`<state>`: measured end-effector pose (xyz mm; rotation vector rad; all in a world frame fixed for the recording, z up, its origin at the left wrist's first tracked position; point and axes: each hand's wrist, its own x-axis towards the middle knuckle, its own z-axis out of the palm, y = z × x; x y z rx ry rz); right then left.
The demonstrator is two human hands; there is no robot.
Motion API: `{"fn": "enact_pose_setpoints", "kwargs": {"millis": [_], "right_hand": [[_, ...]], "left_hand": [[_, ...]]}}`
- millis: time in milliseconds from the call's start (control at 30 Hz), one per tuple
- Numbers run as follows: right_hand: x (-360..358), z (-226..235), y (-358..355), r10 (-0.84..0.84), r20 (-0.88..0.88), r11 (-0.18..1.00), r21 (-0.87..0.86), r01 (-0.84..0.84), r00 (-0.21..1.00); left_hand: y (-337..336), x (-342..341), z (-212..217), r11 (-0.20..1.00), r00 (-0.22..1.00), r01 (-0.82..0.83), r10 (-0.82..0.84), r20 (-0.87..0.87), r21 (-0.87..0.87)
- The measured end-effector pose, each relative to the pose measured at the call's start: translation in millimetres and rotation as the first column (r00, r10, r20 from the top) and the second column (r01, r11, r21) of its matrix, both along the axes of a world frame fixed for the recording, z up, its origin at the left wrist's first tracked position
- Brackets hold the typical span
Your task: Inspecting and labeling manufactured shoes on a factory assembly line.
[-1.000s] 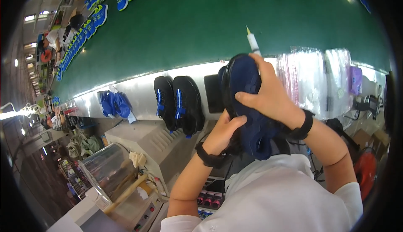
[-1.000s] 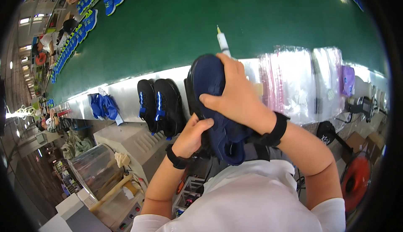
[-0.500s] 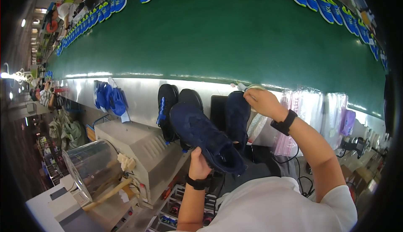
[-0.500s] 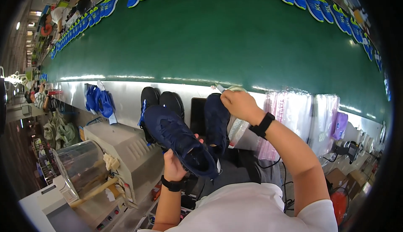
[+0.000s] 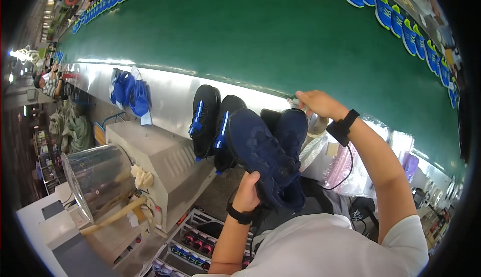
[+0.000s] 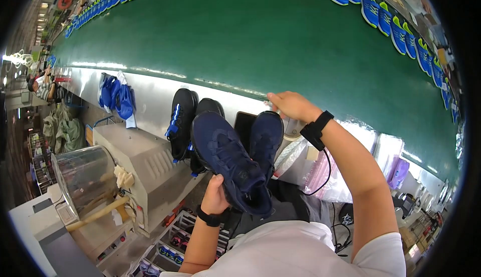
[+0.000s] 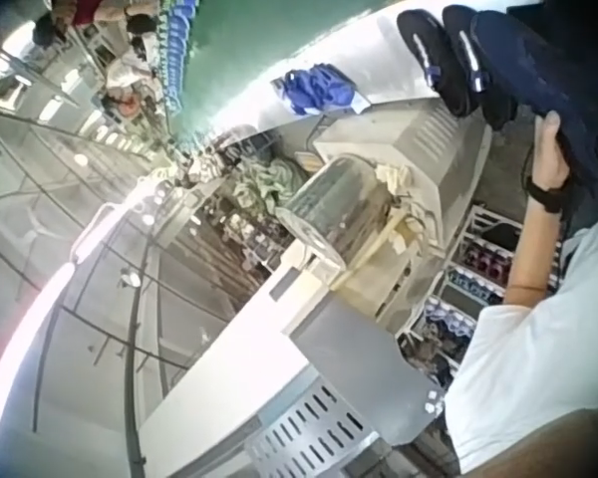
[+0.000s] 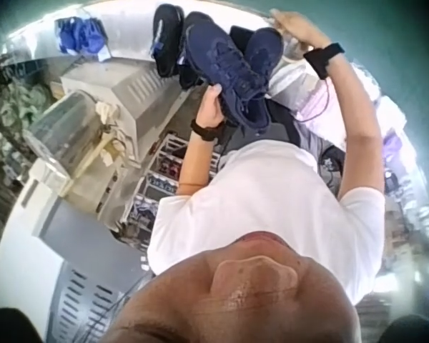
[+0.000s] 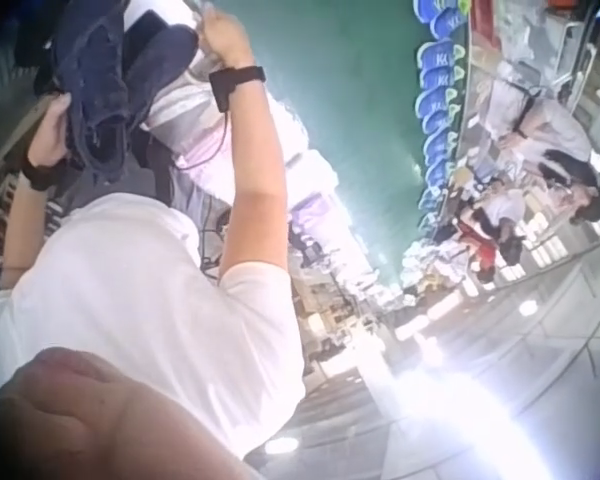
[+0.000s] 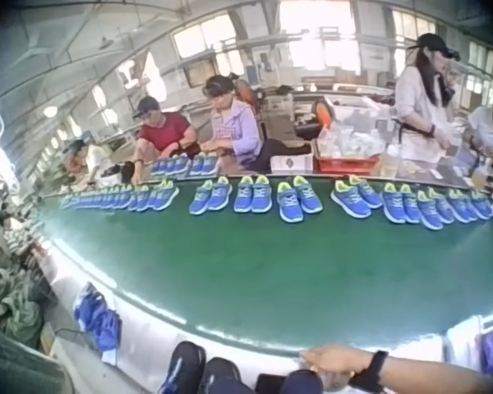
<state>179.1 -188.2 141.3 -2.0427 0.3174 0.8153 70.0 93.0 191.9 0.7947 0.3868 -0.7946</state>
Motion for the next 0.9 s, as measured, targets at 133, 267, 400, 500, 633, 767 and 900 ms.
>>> {"fn": "enact_pose_setpoints", "kwargs": {"millis": [133, 267, 400, 500, 633, 767, 900], "right_hand": [[2, 14, -6, -0.021, -0.061, 0.995, 0.101, 0.027, 0.998], [-9, 23, -23, -0.167, -0.068, 0.921, 0.346, 0.18, 0.984], [-39, 88, -49, -0.275, 0.139, 0.907, 0.365, 0.209, 0.951], [-74, 130, -67, -0.238, 0.379, 0.91, 0.409, 0.069, 0.894], [-115, 176, -76, -0.148, 0.296, 0.863, 0.505, -0.023, 0.944], [-110, 193, -61, 0.17, 0.273, 0.821, 0.491, -0.289, 0.947], [-111, 187, -69, 0.231, 0.183, 0.774, 0.561, -0.294, 0.956]], "left_hand": [[5, 2, 2, 1.0, 1.0, -0.008, 0.008, 0.007, 0.006], [-2, 10, 19, 0.998, 0.999, -0.029, 0.028, 0.016, 0.047], [-12, 31, 49, 0.965, 0.972, 0.208, -0.223, 0.08, 0.161], [-16, 47, 49, 0.904, 0.894, 0.386, -0.416, 0.167, 0.185], [-30, 60, 47, 0.624, 0.577, 0.743, -0.78, 0.24, 0.241], [-47, 66, 45, 0.318, 0.24, 0.9, -0.933, 0.269, 0.299], [-60, 72, 46, 0.166, 0.106, 0.962, -0.959, 0.263, 0.219]]}}
